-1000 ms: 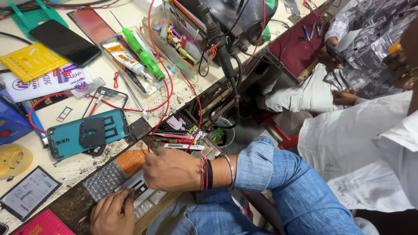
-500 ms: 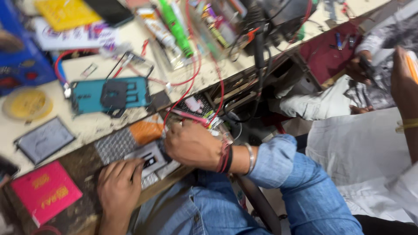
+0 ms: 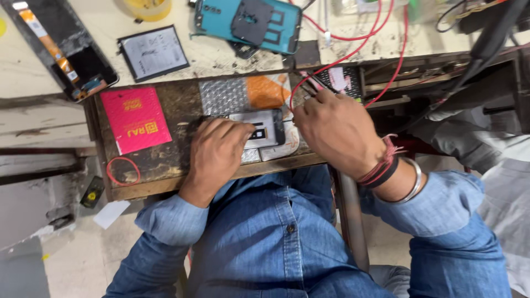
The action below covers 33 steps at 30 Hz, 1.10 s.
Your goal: The person repairs a disassembled smartphone at a workbench. They hold the phone chassis, pry and lift the battery out with a tool, press components into place, and use a screwdriver on the phone while turning it over to work on different sides.
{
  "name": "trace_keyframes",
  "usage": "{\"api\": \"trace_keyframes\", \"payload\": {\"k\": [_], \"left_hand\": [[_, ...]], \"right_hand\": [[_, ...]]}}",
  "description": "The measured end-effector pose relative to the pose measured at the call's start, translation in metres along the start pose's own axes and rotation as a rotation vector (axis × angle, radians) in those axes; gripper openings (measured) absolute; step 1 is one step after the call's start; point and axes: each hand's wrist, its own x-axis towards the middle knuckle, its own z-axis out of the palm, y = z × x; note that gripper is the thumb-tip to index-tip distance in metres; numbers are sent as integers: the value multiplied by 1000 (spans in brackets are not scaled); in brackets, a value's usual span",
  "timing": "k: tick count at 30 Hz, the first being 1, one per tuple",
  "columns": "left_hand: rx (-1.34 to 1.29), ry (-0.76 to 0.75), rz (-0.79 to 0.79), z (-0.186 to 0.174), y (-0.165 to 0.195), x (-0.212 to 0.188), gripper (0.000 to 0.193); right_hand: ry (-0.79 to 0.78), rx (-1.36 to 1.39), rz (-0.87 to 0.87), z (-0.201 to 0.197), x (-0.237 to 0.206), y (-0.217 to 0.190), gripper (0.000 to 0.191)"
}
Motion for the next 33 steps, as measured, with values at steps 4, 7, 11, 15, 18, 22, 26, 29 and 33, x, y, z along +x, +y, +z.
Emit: {"api": "trace_keyframes", "payload": {"k": [4,7,11,15,18,22,26,29,33], "left_hand": [[22,-8,25,0,-4,-3,14],[19,-16,50,2,-7,-4,16],[9,-16,48,0,-7,-4,17],[-19,-11,29,-1,-7,-1,15],[-26,-10,9,2,-6,1,16],[8,-18,17,4,-6,2,15],[34,-30,28,4,-5,2,15],[42,-39,26,3,-5,2,15],[38,-33,22,5,-6,2,13]], "right_hand": [[192,20,-147,0,2,1,11],[39,-47,-24,4,3,-1,6],[93,12,-90,5,0,3,9],[239,112,-92,5,-10,8,26],[260,208,-3,11,-15,9,27],[242,324,161,22,-19,2,18],[230,319,201,30,-17,-3,15],[222,318,208,29,-16,-3,15],[150,320,207,22,-14,-5,17]]}}
